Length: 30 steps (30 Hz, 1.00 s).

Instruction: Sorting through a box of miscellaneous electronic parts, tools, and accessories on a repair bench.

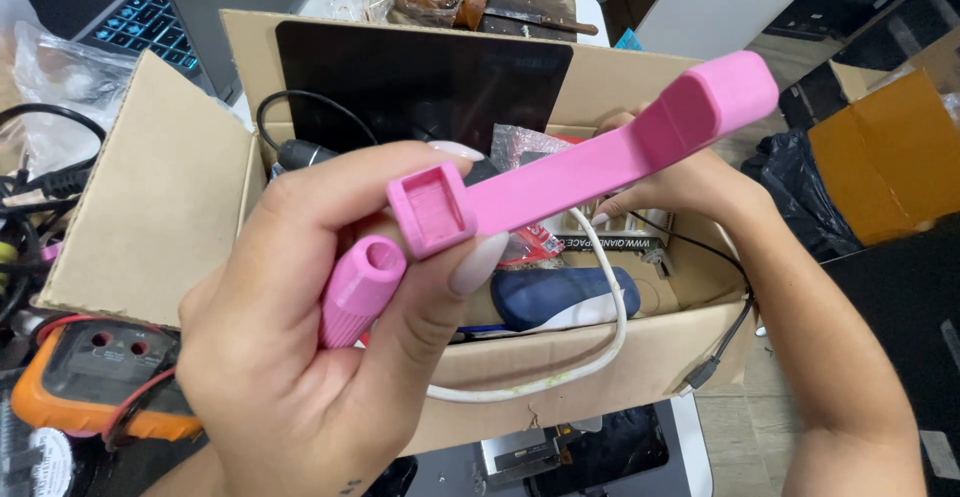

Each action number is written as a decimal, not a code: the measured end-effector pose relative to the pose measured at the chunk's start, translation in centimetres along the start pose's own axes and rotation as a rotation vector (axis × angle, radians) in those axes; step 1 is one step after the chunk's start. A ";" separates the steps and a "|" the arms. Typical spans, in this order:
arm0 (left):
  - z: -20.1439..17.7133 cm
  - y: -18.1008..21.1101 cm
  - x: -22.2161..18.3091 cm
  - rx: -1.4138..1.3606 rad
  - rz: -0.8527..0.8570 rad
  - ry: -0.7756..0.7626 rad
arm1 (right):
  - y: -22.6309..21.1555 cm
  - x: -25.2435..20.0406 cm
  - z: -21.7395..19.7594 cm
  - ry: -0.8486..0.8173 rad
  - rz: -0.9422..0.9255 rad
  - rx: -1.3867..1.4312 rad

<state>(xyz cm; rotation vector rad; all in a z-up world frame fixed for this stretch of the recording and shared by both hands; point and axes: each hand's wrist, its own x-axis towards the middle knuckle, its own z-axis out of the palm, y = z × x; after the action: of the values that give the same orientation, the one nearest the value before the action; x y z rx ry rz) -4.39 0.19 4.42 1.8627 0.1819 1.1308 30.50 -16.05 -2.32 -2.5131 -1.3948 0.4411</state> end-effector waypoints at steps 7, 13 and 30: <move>0.4 -0.1 0.1 -0.014 -0.008 0.002 | -2.9 -1.3 0.7 0.033 0.014 -0.043; 0.5 0.4 0.1 -0.027 0.006 -0.012 | -1.4 -0.5 1.2 0.100 -0.208 -0.072; 0.0 0.4 -0.2 -0.050 0.017 -0.034 | -3.4 -2.6 -1.3 0.034 -0.078 0.160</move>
<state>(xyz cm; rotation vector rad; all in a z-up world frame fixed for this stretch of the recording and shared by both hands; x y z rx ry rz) -4.66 -0.12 4.56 1.8410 0.1175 1.1056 27.04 -16.60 0.43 -2.3201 -1.3817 0.4730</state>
